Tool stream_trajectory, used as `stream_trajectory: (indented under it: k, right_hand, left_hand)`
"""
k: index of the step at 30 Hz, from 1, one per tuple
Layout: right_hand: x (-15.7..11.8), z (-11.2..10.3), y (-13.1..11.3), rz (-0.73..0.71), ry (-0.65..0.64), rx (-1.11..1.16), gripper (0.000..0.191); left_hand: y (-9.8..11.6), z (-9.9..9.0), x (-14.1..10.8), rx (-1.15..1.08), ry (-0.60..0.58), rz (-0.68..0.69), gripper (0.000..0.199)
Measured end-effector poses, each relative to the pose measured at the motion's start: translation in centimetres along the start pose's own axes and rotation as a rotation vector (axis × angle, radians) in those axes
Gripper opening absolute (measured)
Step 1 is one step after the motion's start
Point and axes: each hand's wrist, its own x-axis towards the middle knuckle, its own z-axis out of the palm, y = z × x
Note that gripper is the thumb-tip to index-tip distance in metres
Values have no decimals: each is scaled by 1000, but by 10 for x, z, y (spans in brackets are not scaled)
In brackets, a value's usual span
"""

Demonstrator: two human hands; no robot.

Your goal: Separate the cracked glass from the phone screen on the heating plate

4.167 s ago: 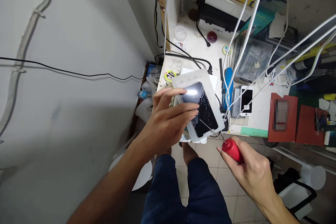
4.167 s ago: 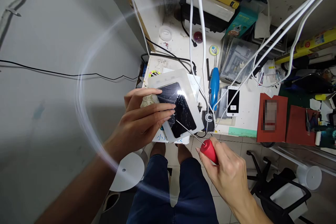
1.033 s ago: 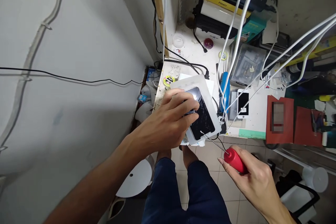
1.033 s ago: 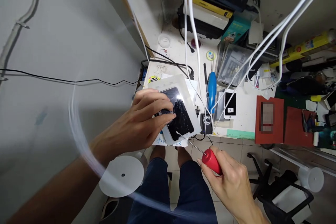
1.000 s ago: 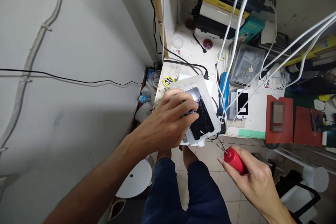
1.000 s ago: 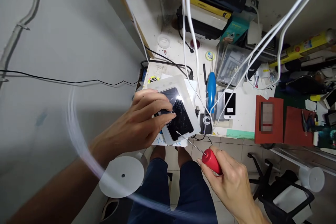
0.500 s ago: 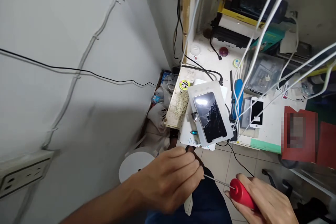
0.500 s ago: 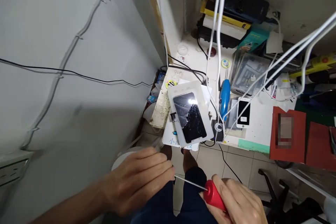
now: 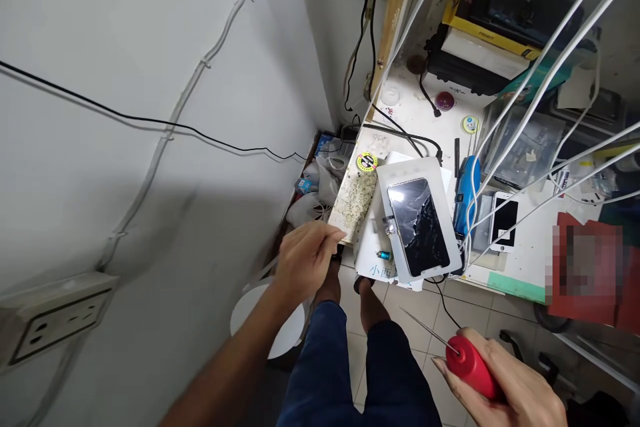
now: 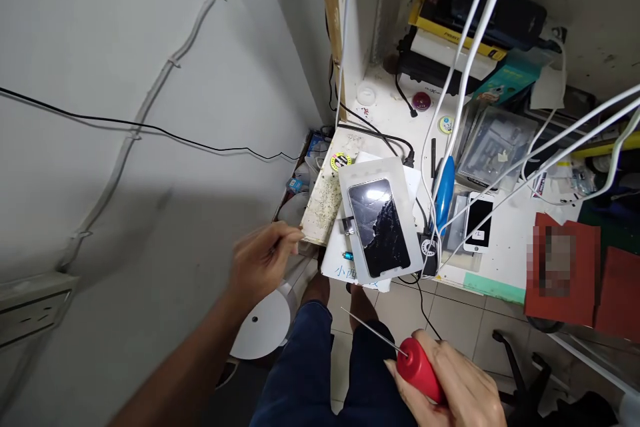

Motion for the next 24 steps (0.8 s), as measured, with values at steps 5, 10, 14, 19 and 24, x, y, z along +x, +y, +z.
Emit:
stream_trajectory:
  k: [5,10,14,19,24]
  right_hand:
    - [11,5,-6,17,51,-17,22]
    - [15,5,-7,45,104,-4,18]
    - [14,5,-5,50,85,-11,18]
    - [14,6,3,133,64,-59,23]
    - [24,11,5,234,91,-101,26]
  left_hand:
    - [-8,40,18,114,-123,-136,45]
    - [-13,50,23,102,-165,-114,29]
    - [-18,50,22,82,-121,-87,28]
    - [-9,44,24,79,60,-114,19]
    - [11,29,32,26,137,56,20]
